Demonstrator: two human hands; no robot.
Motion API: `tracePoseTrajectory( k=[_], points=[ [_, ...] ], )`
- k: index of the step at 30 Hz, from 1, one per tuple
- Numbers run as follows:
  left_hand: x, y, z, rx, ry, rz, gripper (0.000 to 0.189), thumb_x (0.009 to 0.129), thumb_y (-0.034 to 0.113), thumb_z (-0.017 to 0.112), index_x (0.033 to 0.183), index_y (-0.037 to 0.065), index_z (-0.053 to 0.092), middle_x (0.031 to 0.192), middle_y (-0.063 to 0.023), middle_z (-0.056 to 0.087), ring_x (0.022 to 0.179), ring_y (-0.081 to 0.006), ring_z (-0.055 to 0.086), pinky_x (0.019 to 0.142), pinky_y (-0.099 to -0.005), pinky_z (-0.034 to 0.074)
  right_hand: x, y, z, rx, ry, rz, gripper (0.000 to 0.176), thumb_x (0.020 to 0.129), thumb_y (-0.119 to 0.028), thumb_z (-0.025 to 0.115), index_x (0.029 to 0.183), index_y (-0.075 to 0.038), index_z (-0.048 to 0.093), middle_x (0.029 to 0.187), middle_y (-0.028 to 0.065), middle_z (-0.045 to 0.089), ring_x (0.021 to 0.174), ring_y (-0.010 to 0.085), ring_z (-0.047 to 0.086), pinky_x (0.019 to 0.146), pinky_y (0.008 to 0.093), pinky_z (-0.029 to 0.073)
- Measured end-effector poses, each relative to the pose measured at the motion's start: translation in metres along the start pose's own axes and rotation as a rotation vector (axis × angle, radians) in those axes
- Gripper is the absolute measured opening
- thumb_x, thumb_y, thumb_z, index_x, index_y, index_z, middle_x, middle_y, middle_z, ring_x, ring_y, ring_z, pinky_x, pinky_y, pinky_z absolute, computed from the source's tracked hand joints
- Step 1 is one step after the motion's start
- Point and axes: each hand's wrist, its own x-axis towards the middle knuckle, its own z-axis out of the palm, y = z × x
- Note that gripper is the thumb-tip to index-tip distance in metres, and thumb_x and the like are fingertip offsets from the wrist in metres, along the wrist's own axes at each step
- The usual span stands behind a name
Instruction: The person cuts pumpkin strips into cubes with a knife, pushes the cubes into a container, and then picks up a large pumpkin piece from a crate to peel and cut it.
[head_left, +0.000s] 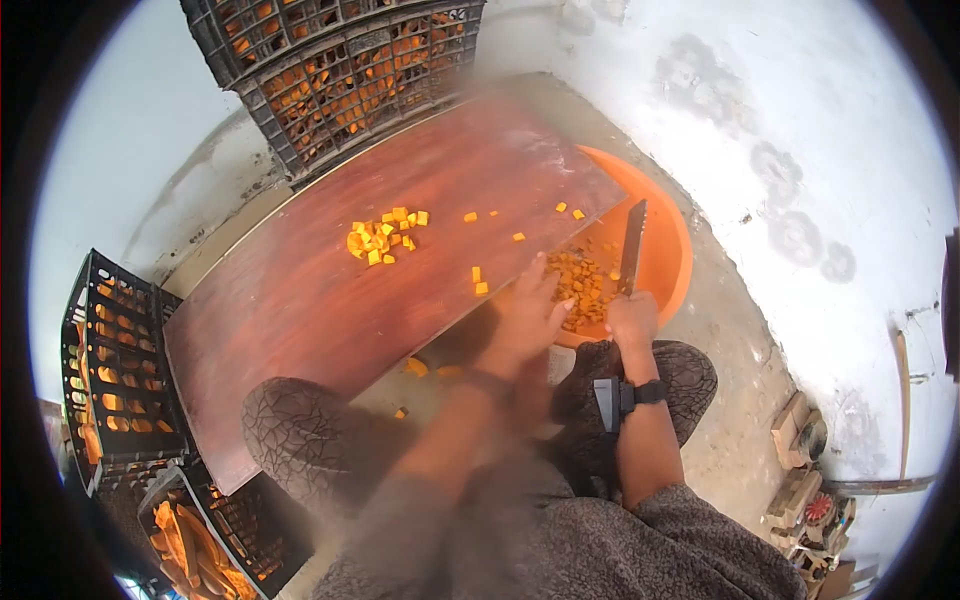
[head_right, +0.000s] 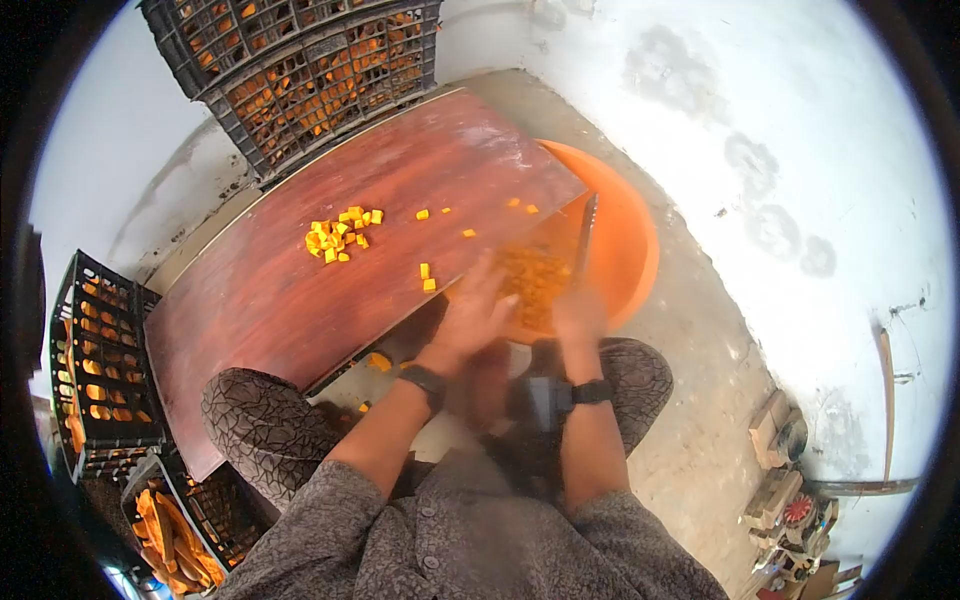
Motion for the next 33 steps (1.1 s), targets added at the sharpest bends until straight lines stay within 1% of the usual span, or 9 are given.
tracePoseTrajectory(
  k=[1,3,6,9,12,16,21,24,33],
  points=[
    [-0.001,0.002,-0.009,0.005,0.005,-0.006,0.053,0.095,0.029,0.058,0.138,0.0,0.049,0.154,-0.0279,0.029,0.142,-0.0412,0.031,0.116,-0.0448,0.029,-0.005,-0.009,-0.006,0.001,-0.007,-0.006,0.023,0.087,-0.01,0.052,0.07,0.005,0.059,0.051,0.0147,0.057,0.04,0.024,0.057,0.041,0.0359,0.047],
    [-0.003,0.003,-0.026,-0.006,0.056,-0.056,0.047,0.09,0.022,0.064,0.131,0.0,0.054,0.148,-0.0252,0.039,0.135,-0.0408,0.041,0.111,-0.0449,0.036,-0.016,-0.029,-0.02,0.663,-0.161,0.192,0.016,0.089,-0.01,0.054,0.082,0.004,0.059,0.055,0.0125,0.056,0.04,0.0207,0.053,0.039,0.0342,0.046],
    [-0.005,-0.006,-0.046,0.06,0.143,-0.043,0.043,0.084,0.017,0.069,0.122,-0.001,0.059,0.145,-0.0226,0.045,0.129,-0.0391,0.047,0.108,-0.0439,0.041,-0.029,-0.066,-0.033,0.939,-0.157,0.382,0.012,0.091,-0.008,0.055,0.093,0.003,0.057,0.06,0.0112,0.056,0.042,0.0175,0.051,0.037,0.0328,0.045],
    [-0.011,-0.013,-0.07,0.039,0.268,-0.107,0.042,0.083,0.016,0.07,0.122,0.002,0.06,0.144,-0.0204,0.046,0.129,-0.0385,0.048,0.108,-0.0446,0.041,-0.033,-0.069,-0.039,1.034,-0.275,0.375,0.019,0.092,-0.013,0.058,0.106,0.0,0.056,0.067,0.0106,0.059,0.051,0.0182,0.054,0.044,0.0345,0.048],
    [-0.017,-0.02,-0.085,0.097,0.283,-0.179,0.042,0.085,0.017,0.069,0.123,0.001,0.059,0.144,-0.0212,0.046,0.129,-0.0375,0.049,0.108,-0.0427,0.041,-0.032,-0.065,-0.028,1.176,-0.373,0.309,0.017,0.092,-0.014,0.059,0.103,-0.003,0.057,0.069,0.0097,0.058,0.053,0.0177,0.054,0.046,0.0342,0.048],
    [-0.026,-0.039,-0.108,0.233,0.326,-0.094,0.043,0.086,0.018,0.069,0.124,0.0,0.059,0.145,-0.0215,0.045,0.13,-0.0381,0.047,0.108,-0.0423,0.041,-0.043,-0.076,-0.022,1.173,-0.488,0.379,0.02,0.091,-0.018,0.061,0.106,-0.005,0.056,0.072,0.0087,0.059,0.054,0.0164,0.052,0.047,0.0336,0.048],
    [-0.017,-0.057,-0.154,0.416,0.532,-0.282,0.043,0.092,0.025,0.062,0.128,0.001,0.057,0.147,-0.0259,0.041,0.134,-0.0413,0.042,0.11,-0.0438,0.038,-0.058,-0.075,-0.003,1.146,-0.582,0.356,0.024,0.092,-0.021,0.063,0.106,-0.003,0.057,0.072,0.0088,0.059,0.054,0.016,0.052,0.047,0.0335,0.048],
    [-0.011,-0.101,-0.169,0.525,0.582,-0.314,0.044,0.093,0.025,0.059,0.129,0.0,0.056,0.147,-0.0296,0.038,0.133,-0.0456,0.039,0.111,-0.0484,0.034,-0.066,-0.073,0.004,1.121,-0.669,0.418,0.022,0.092,-0.021,0.063,0.101,-0.001,0.06,0.071,0.009,0.06,0.054,0.0157,0.053,0.046,0.0327,0.048],
    [-0.009,-0.152,-0.195,0.492,0.53,-0.478,0.051,0.1,0.037,0.041,0.137,0.003,0.05,0.149,-0.0291,0.035,0.139,-0.0462,0.032,0.115,-0.0494,0.028,-0.071,-0.073,0.02,1.066,-0.708,0.427,0.022,0.093,-0.023,0.063,0.102,-0.003,0.061,0.07,0.0074,0.059,0.054,0.0147,0.053,0.047,0.032,0.049]
  ],
)
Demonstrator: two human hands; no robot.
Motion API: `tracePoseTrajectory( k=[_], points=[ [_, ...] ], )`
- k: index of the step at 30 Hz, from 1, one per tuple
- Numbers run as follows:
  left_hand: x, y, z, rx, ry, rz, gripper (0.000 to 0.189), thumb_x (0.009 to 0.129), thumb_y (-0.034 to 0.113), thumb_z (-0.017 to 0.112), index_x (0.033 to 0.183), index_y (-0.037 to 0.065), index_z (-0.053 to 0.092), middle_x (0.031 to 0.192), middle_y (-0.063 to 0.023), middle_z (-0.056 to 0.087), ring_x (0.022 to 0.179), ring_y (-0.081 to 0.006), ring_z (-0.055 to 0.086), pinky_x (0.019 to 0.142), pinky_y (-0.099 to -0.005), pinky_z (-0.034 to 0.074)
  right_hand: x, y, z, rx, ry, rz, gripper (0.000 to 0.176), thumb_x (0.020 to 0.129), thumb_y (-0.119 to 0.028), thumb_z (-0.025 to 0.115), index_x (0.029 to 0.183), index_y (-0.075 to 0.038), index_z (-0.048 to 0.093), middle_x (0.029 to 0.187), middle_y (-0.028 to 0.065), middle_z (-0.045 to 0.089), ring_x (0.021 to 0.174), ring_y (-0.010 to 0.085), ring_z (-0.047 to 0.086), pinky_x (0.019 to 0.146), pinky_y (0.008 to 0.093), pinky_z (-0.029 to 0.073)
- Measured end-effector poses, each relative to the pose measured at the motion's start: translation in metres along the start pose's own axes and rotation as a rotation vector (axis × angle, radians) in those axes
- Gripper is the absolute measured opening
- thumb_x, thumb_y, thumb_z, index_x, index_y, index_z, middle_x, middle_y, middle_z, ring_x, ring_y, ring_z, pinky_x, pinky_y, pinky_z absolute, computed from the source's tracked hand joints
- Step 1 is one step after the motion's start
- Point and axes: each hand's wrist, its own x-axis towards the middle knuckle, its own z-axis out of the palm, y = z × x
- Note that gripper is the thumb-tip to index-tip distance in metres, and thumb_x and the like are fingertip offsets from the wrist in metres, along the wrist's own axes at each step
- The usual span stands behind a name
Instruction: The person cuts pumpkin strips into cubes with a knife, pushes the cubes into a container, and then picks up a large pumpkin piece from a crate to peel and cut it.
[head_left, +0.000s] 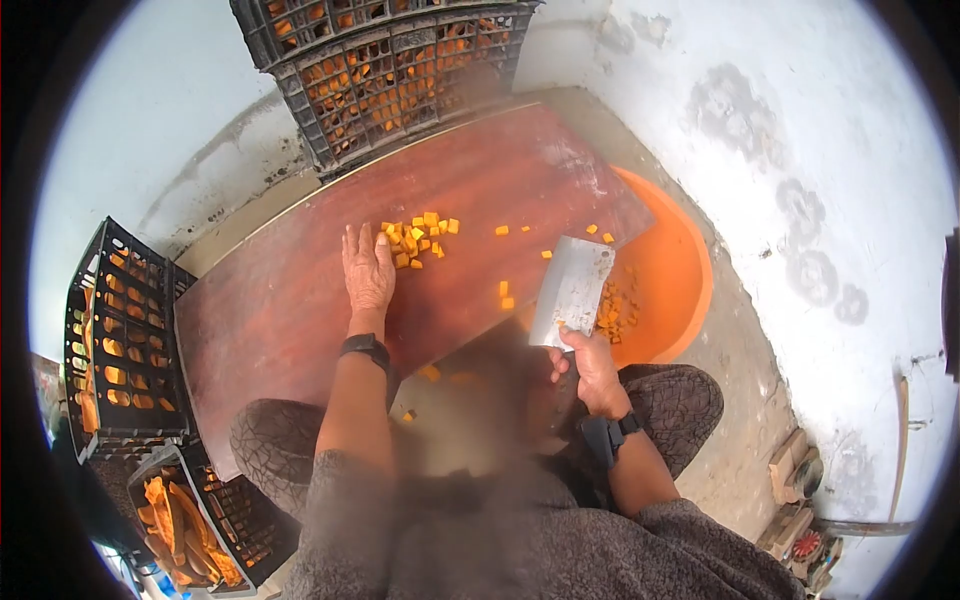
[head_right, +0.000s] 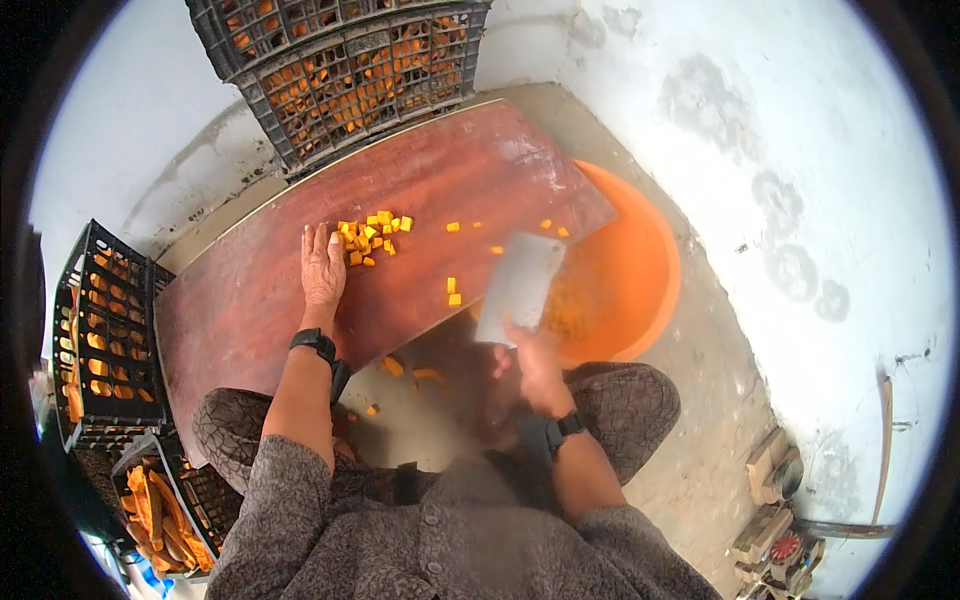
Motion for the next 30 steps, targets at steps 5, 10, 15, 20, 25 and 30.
tracePoseTrajectory(
  k=[5,10,15,20,25,30],
  points=[
    [0.009,-0.009,0.01,0.008,-0.039,0.062,0.053,0.101,0.039,0.039,0.137,0.002,0.051,0.147,-0.0282,0.04,0.139,-0.0447,0.033,0.114,-0.0487,0.028,0.001,0.003,0.005,0.029,0.04,-0.008,0.022,0.094,-0.023,0.063,0.103,-0.003,0.061,0.07,0.0074,0.059,0.054,0.0149,0.054,0.047,0.0323,0.049],
    [0.014,-0.003,0.015,-0.046,-0.044,0.067,0.051,0.1,0.038,0.04,0.135,0.002,0.053,0.146,-0.0276,0.042,0.138,-0.0438,0.035,0.114,-0.0481,0.03,0.004,0.005,0.006,-0.017,0.069,-0.049,0.023,0.094,-0.021,0.062,0.104,-0.001,0.061,0.07,0.0079,0.059,0.054,0.0158,0.054,0.046,0.0334,0.05],
    [0.019,0.011,0.018,-0.178,-0.024,0.064,0.048,0.099,0.036,0.044,0.128,0.001,0.059,0.142,-0.0241,0.048,0.135,-0.0427,0.039,0.113,-0.0472,0.031,0.009,0.007,0.007,-0.013,0.056,-0.024,0.021,0.093,-0.02,0.061,0.103,-0.001,0.061,0.071,0.0085,0.06,0.053,0.0165,0.054,0.045,0.0341,0.05],
    [0.022,0.021,0.033,-0.149,-0.129,0.238,0.04,0.095,0.035,0.052,0.117,0.006,0.069,0.131,-0.0161,0.061,0.128,-0.0407,0.049,0.111,-0.0458,0.036,0.011,0.007,0.018,-0.005,0.021,0.027,0.019,0.092,-0.019,0.061,0.102,-0.003,0.06,0.071,0.0083,0.06,0.054,0.0167,0.055,0.046,0.0338,0.05],
    [0.0,0.069,0.018,-0.228,-0.2,0.296,0.03,0.091,0.03,0.057,0.103,0.007,0.071,0.112,-0.0099,0.069,0.115,-0.0348,0.057,0.103,-0.0452,0.043,0.017,0.011,0.032,0.011,-0.077,-0.017,0.024,0.089,-0.014,0.061,0.107,0.001,0.058,0.082,0.0102,0.06,0.052,0.0175,0.051,0.044,0.0338,0.046],
    [-0.028,0.092,0.009,-0.162,-0.417,0.324,0.037,0.094,0.03,0.054,0.117,0.005,0.069,0.129,-0.0154,0.063,0.122,-0.0352,0.055,0.106,-0.0415,0.041,0.023,0.019,0.043,0.019,-0.098,0.037,0.024,0.089,-0.019,0.064,0.105,-0.001,0.059,0.075,0.0092,0.061,0.053,0.017,0.054,0.046,0.0343,0.05]
  ],
)
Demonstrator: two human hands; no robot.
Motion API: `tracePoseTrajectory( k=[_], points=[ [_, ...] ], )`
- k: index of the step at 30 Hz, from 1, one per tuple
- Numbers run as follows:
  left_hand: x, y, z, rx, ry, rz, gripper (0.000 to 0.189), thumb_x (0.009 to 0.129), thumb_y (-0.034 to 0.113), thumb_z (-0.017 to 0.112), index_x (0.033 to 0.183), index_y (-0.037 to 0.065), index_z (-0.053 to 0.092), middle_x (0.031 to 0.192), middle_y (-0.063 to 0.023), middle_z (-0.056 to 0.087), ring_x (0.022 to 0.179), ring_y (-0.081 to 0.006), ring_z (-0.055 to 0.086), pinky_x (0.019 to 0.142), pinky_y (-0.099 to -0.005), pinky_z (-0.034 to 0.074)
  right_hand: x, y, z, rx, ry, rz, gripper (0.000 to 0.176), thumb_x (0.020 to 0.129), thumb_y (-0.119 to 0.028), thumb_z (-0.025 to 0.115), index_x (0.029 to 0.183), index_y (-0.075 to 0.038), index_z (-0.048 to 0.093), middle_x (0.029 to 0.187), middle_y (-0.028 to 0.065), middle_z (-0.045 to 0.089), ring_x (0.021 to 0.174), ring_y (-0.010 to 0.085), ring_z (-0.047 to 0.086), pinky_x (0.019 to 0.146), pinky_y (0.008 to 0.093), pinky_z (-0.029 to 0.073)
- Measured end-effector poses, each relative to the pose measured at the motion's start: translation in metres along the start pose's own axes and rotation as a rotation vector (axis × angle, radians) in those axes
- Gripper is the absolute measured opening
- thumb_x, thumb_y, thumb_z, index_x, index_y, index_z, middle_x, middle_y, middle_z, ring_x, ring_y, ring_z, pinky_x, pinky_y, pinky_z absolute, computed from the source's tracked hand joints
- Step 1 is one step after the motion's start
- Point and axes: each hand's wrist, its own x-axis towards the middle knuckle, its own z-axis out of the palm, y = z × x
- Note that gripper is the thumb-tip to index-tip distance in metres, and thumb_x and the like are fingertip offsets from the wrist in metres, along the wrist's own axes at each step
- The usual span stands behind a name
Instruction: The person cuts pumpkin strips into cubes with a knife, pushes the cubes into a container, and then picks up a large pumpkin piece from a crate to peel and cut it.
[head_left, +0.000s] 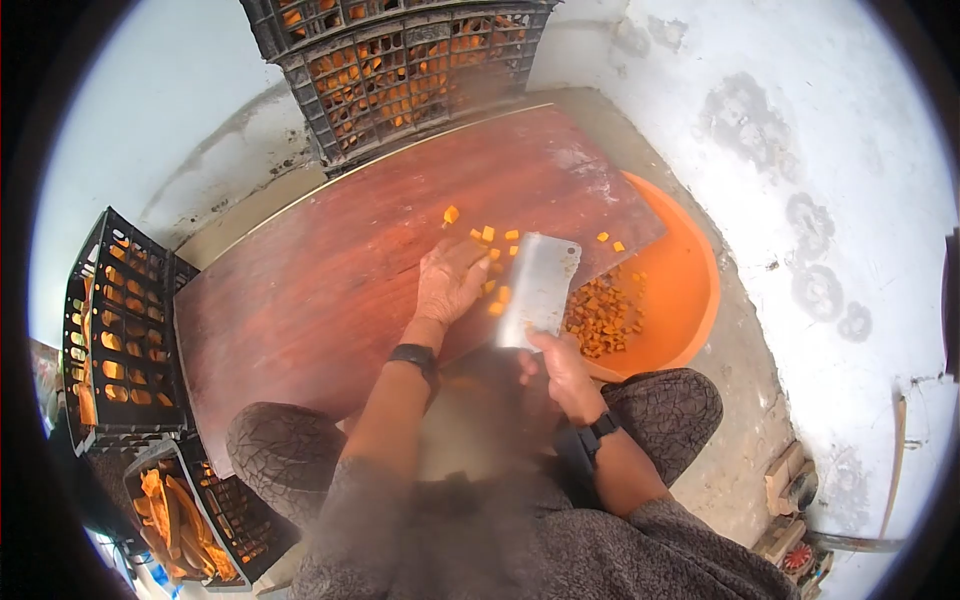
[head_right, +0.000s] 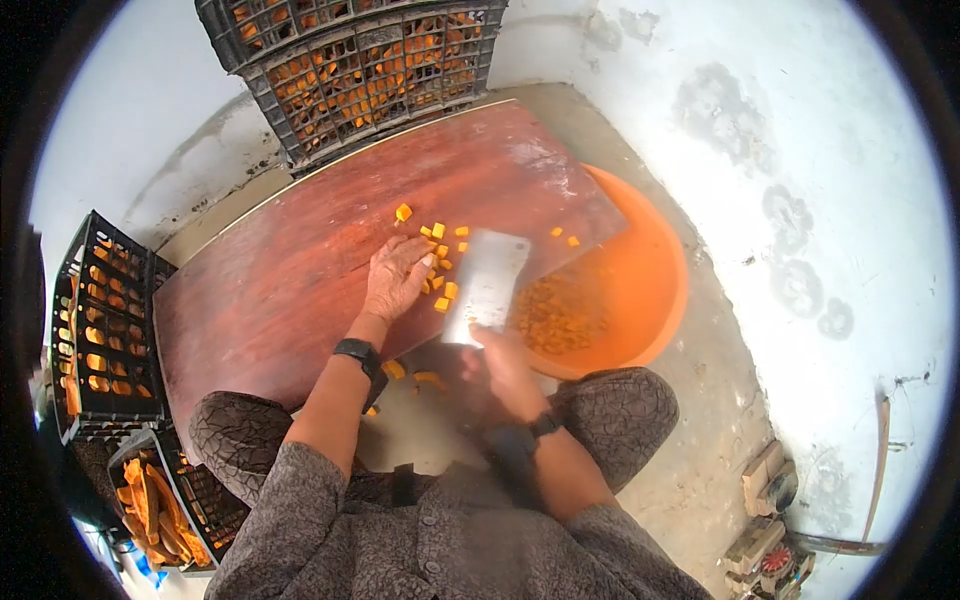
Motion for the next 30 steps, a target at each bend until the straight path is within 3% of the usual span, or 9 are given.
tracePoseTrajectory(
  k=[2,4,8,10,17,19,23,25,30],
  points=[
    [-0.004,0.002,0.0,-0.036,-0.048,-0.012,0.04,0.096,0.032,0.049,0.12,0.005,0.067,0.132,-0.0166,0.06,0.124,-0.0359,0.053,0.108,-0.0411,0.039,0.0,0.0,0.004,0.001,0.015,0.003,0.027,0.088,-0.016,0.063,0.107,0.003,0.059,0.079,0.0111,0.061,0.052,0.0185,0.052,0.043,0.0345,0.047],
    [-0.01,-0.001,0.004,-0.22,0.039,-0.024,0.043,0.098,0.033,0.046,0.122,0.004,0.066,0.135,-0.0185,0.057,0.13,-0.0365,0.048,0.112,-0.041,0.035,0.002,0.003,0.007,-0.014,0.058,0.038,0.027,0.088,-0.016,0.063,0.106,0.003,0.06,0.075,0.0115,0.06,0.052,0.0191,0.053,0.042,0.0354,0.048],
    [-0.026,-0.005,0.008,-0.068,0.16,-0.036,0.046,0.099,0.035,0.043,0.124,0.002,0.064,0.139,-0.0213,0.054,0.134,-0.0366,0.045,0.113,-0.0413,0.033,0.002,0.005,0.008,0.004,0.015,-0.008,0.026,0.088,-0.016,0.063,0.105,0.003,0.06,0.074,0.012,0.061,0.052,0.0201,0.054,0.041,0.0363,0.048],
    [-0.029,-0.011,0.016,-0.048,0.273,-0.021,0.038,0.095,0.027,0.048,0.121,0.006,0.065,0.132,-0.0259,0.056,0.125,-0.0444,0.049,0.109,-0.0476,0.037,0.004,0.007,0.007,0.021,0.011,-0.001,0.025,0.088,-0.016,0.063,0.106,0.002,0.06,0.074,0.0119,0.061,0.052,0.0206,0.055,0.041,0.0362,0.048],
    [-0.024,-0.005,0.031,0.014,0.249,-0.036,0.04,0.095,0.031,0.048,0.123,0.005,0.064,0.136,-0.0246,0.053,0.128,-0.0422,0.047,0.111,-0.0466,0.034,0.007,0.017,0.023,0.002,0.033,0.074,0.024,0.087,-0.015,0.063,0.106,0.0,0.059,0.073,0.0108,0.06,0.053,0.0209,0.057,0.042,0.0351,0.049],
    [-0.024,0.003,0.03,-0.022,0.236,-0.098,0.038,0.093,0.029,0.053,0.12,0.006,0.066,0.133,-0.0231,0.056,0.126,-0.0404,0.049,0.108,-0.046,0.038,0.011,0.022,0.025,-0.04,-0.034,0.083,0.02,0.087,-0.016,0.063,0.1,0.0,0.061,0.072,0.0099,0.06,0.054,0.0202,0.058,0.044,0.0349,0.05],
    [-0.027,0.017,0.03,-0.104,0.253,-0.112,0.039,0.095,0.03,0.052,0.121,0.005,0.066,0.129,-0.0211,0.058,0.127,-0.0369,0.049,0.109,-0.0422,0.038,0.014,0.029,0.033,-0.127,-0.124,0.02,0.02,0.089,-0.017,0.063,0.094,0.002,0.06,0.069,0.0118,0.061,0.054,0.0203,0.059,0.044,0.0368,0.05],
    [-0.028,0.019,0.033,-0.182,0.321,-0.134,0.034,0.091,0.025,0.058,0.115,0.003,0.068,0.123,-0.0202,0.06,0.121,-0.0359,0.053,0.105,-0.0413,0.042,0.007,0.024,0.039,-0.138,-0.094,0.037,0.016,0.087,-0.015,0.061,0.087,0.0,0.063,0.069,0.0081,0.059,0.054,0.0175,0.056,0.046,0.033,0.049],
    [-0.027,0.038,0.046,-0.366,0.303,-0.131,0.027,0.089,0.018,0.06,0.109,0.003,0.069,0.118,-0.018,0.063,0.113,-0.0337,0.058,0.1,-0.0395,0.045,-0.007,0.014,0.02,-0.067,-0.126,0.029,0.017,0.088,-0.015,0.061,0.094,0.001,0.063,0.068,0.0073,0.058,0.053,0.0158,0.053,0.046,0.0325,0.048]
  ],
)
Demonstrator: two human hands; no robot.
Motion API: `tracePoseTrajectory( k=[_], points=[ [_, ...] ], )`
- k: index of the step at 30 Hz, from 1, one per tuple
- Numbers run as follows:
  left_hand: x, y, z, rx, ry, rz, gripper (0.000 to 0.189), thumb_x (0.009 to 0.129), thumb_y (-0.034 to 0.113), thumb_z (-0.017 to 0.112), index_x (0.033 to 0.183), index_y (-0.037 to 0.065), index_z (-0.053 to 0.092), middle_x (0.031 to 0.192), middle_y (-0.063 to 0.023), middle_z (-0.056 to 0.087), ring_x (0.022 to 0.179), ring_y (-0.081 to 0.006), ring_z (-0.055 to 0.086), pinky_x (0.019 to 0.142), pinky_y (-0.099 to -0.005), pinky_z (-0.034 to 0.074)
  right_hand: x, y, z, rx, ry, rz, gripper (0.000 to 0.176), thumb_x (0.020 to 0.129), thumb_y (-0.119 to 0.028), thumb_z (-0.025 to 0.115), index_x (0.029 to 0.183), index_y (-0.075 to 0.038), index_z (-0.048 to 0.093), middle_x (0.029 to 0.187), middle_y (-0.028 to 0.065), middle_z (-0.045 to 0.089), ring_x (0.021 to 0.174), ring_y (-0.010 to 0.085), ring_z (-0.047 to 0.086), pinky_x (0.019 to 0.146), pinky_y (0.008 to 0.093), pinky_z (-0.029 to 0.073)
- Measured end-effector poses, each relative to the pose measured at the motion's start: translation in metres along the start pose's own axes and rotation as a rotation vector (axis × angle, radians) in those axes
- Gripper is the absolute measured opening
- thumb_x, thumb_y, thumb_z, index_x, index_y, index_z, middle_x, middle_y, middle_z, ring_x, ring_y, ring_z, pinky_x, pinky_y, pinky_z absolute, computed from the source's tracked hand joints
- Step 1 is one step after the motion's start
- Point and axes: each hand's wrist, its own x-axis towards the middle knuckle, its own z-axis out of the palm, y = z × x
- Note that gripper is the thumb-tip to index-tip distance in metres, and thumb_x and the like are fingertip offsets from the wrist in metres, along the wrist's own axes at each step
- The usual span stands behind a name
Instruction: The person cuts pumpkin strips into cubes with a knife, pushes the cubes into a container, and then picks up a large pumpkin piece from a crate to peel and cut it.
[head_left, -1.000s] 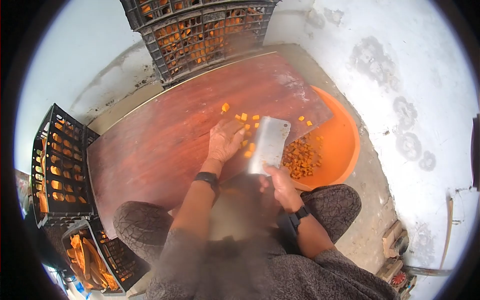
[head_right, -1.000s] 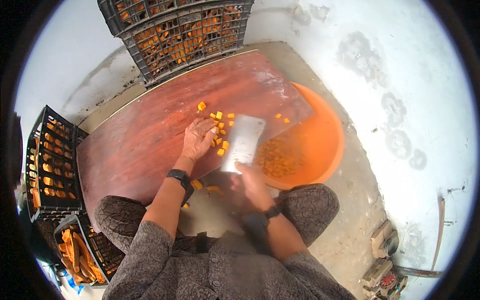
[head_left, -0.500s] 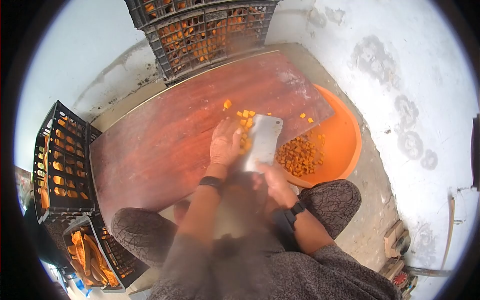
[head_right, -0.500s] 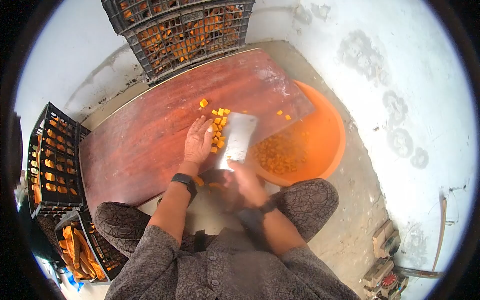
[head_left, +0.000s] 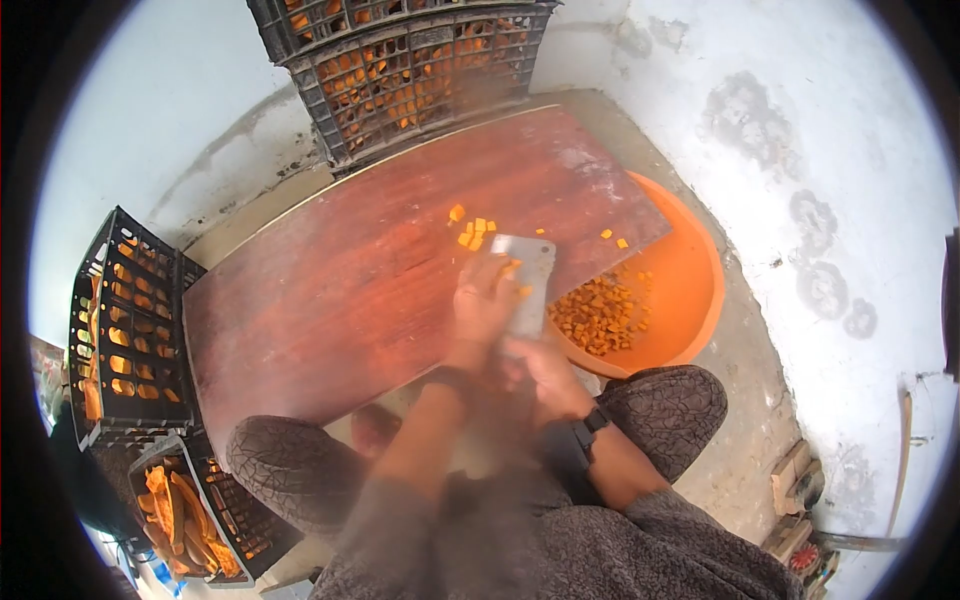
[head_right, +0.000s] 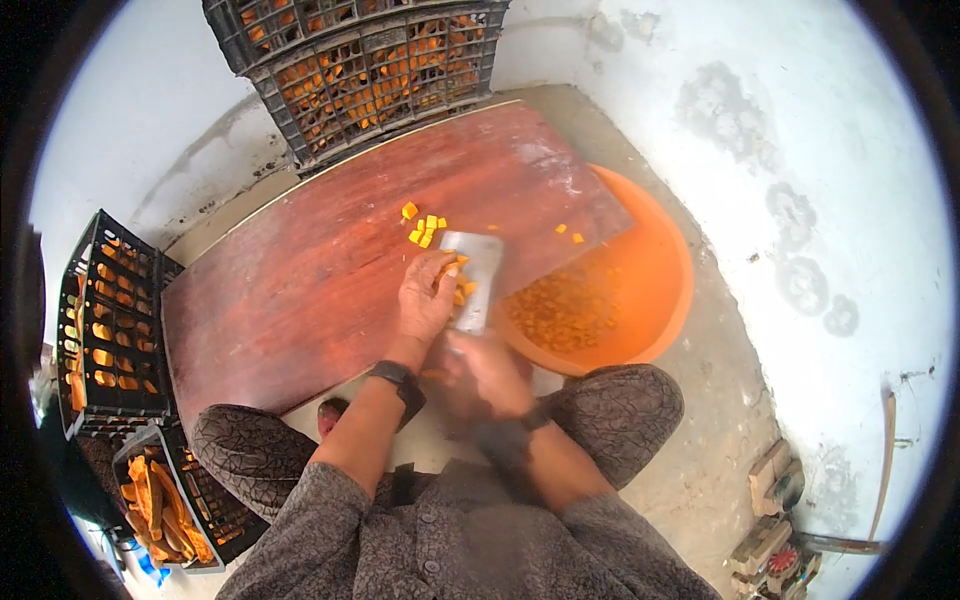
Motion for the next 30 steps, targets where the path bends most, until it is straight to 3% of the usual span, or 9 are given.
tracePoseTrajectory(
  k=[6,8,10,13,17,20,25,28,30],
  points=[
    [-0.013,0.031,0.054,-0.159,-0.026,0.093,0.024,0.09,0.017,0.059,0.107,0.004,0.07,0.114,-0.0173,0.065,0.11,-0.0336,0.06,0.099,-0.0411,0.045,-0.049,-0.032,-0.03,-0.018,0.087,-0.064,0.018,0.089,-0.014,0.061,0.099,0.001,0.061,0.066,0.0074,0.057,0.049,0.0146,0.051,0.044,0.0329,0.047],
    [-0.018,0.039,0.075,-0.209,-0.092,0.166,0.026,0.091,0.019,0.057,0.107,0.004,0.07,0.115,-0.0173,0.066,0.111,-0.0343,0.059,0.099,-0.0418,0.046,-0.063,-0.041,-0.039,0.036,0.205,-0.073,0.016,0.089,-0.016,0.061,0.09,-0.001,0.062,0.066,0.008,0.059,0.051,0.0156,0.055,0.044,0.0317,0.048],
    [-0.026,0.046,0.089,-0.222,-0.196,0.162,0.034,0.093,0.022,0.056,0.121,0.004,0.064,0.128,-0.0215,0.059,0.123,-0.039,0.052,0.106,-0.047,0.039,-0.067,-0.048,-0.054,0.005,0.275,-0.077,0.017,0.09,-0.017,0.06,0.084,-0.001,0.063,0.064,0.0082,0.059,0.05,0.0151,0.054,0.044,0.031,0.046],
    [-0.042,0.052,0.098,0.065,-0.351,0.236,0.053,0.095,0.026,0.055,0.142,0.005,0.045,0.154,-0.0271,0.028,0.144,-0.047,0.022,0.117,-0.0565,0.015,-0.062,-0.053,-0.08,-0.304,0.564,-0.148,0.015,0.088,-0.008,0.055,0.077,0.002,0.056,0.058,0.011,0.055,0.042,0.0178,0.052,0.036,0.0324,0.044],
    [-0.057,0.03,0.098,0.1,-0.353,0.264,0.05,0.095,0.024,0.055,0.14,0.003,0.046,0.155,-0.0268,0.027,0.145,-0.0443,0.021,0.119,-0.0533,0.016,-0.035,-0.031,-0.135,-0.638,0.717,-0.293,0.025,0.09,-0.006,0.051,0.065,0.0,0.047,0.054,0.0149,0.054,0.039,0.0212,0.052,0.034,0.0336,0.043],
    [-0.052,0.017,0.083,0.029,-0.397,0.229,0.046,0.095,0.022,0.054,0.135,0.0,0.05,0.153,-0.0261,0.03,0.144,-0.0415,0.026,0.119,-0.0481,0.021,-0.034,-0.033,-0.123,-0.555,0.743,-0.38,0.022,0.09,-0.007,0.052,0.07,0.002,0.05,0.055,0.0148,0.054,0.039,0.0212,0.052,0.034,0.0337,0.042],
    [-0.045,0.014,0.031,-0.041,-0.31,0.141,0.032,0.095,0.021,0.055,0.117,0.0,0.064,0.13,-0.0245,0.058,0.118,-0.0409,0.057,0.1,-0.0444,0.046,-0.041,-0.056,-0.069,-0.303,0.626,-0.391,0.014,0.091,-0.009,0.054,0.087,0.005,0.055,0.058,0.0123,0.054,0.042,0.0193,0.052,0.036,0.033,0.043],
    [-0.033,0.015,-0.018,-0.018,-0.318,-0.026,0.029,0.097,0.019,0.053,0.114,-0.002,0.065,0.109,-0.0228,0.068,0.105,-0.0389,0.064,0.096,-0.0392,0.049,-0.043,-0.059,-0.048,-0.239,0.5,-0.394,0.016,0.091,-0.01,0.056,0.096,0.005,0.056,0.062,0.0114,0.056,0.045,0.0175,0.052,0.039,0.0322,0.045],
    [-0.025,0.003,-0.044,-0.001,-0.18,0.053,0.029,0.098,0.019,0.053,0.112,-0.002,0.066,0.104,-0.0168,0.071,0.1,-0.0297,0.067,0.092,-0.0353,0.051,-0.038,-0.062,-0.034,-0.192,0.398,-0.386,0.017,0.091,-0.011,0.057,0.099,0.003,0.057,0.064,0.011,0.057,0.047,0.0164,0.053,0.04,0.0317,0.046]
  ],
)
